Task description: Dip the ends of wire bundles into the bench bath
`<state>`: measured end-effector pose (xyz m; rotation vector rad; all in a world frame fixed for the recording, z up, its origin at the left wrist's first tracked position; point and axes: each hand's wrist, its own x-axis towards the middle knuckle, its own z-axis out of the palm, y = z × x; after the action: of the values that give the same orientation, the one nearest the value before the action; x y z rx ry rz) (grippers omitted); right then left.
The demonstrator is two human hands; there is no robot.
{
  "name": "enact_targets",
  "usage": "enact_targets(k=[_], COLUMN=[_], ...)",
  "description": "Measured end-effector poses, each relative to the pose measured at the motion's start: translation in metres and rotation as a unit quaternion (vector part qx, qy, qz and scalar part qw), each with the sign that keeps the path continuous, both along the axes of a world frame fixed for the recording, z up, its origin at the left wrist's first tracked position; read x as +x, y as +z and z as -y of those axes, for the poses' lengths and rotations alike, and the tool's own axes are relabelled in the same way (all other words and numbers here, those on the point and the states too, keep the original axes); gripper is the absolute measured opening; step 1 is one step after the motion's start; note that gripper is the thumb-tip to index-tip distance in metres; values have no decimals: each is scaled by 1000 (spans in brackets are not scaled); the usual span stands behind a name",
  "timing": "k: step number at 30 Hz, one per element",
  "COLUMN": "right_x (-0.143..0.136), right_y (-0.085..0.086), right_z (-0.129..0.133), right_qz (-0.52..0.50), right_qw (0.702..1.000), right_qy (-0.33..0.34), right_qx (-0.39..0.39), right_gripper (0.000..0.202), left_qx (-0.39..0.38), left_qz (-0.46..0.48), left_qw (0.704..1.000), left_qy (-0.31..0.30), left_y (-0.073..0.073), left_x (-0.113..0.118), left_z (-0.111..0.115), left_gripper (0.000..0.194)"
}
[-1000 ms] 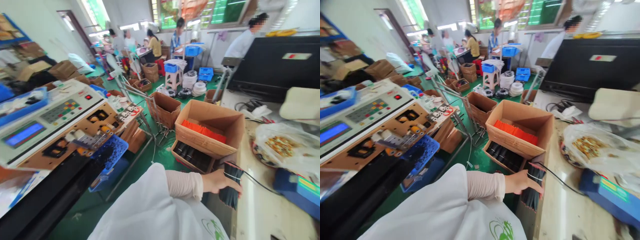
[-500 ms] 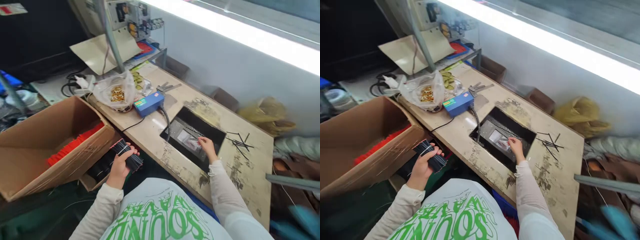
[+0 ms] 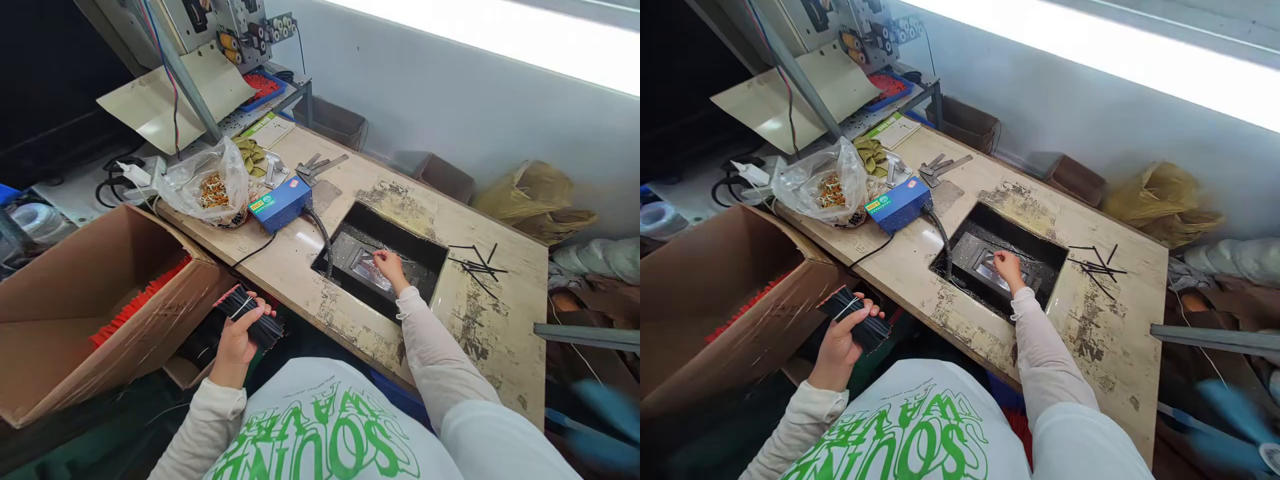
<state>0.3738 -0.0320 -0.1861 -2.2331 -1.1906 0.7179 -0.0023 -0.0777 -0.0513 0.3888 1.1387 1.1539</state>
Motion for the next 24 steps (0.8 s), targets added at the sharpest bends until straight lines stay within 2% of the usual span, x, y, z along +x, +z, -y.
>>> enact_targets(k=[4,8,16,24], right_x=[-5,-3,23,43], right_y=[4,10,20,32], right_z=[-6,0,35,68], right_qz=[42,81,132,189], right_qw=[999,994,982,965], right_qy=[30,48,52,9], right_qx=[-18,-47,-125,-179], right_gripper=[29,29,31,29], left_qx=[-10,-8,-6,13], left_qz=[-12,-17,-11,-21], left_qw=[1000,1000,1000,997], left_qy=[10,12,-19,-74], left_y=[-2,-2,-7,-5], left_x=[-1,1,7,-4], left_z=[2,2,-5,-18], left_gripper=[43,43,46,44])
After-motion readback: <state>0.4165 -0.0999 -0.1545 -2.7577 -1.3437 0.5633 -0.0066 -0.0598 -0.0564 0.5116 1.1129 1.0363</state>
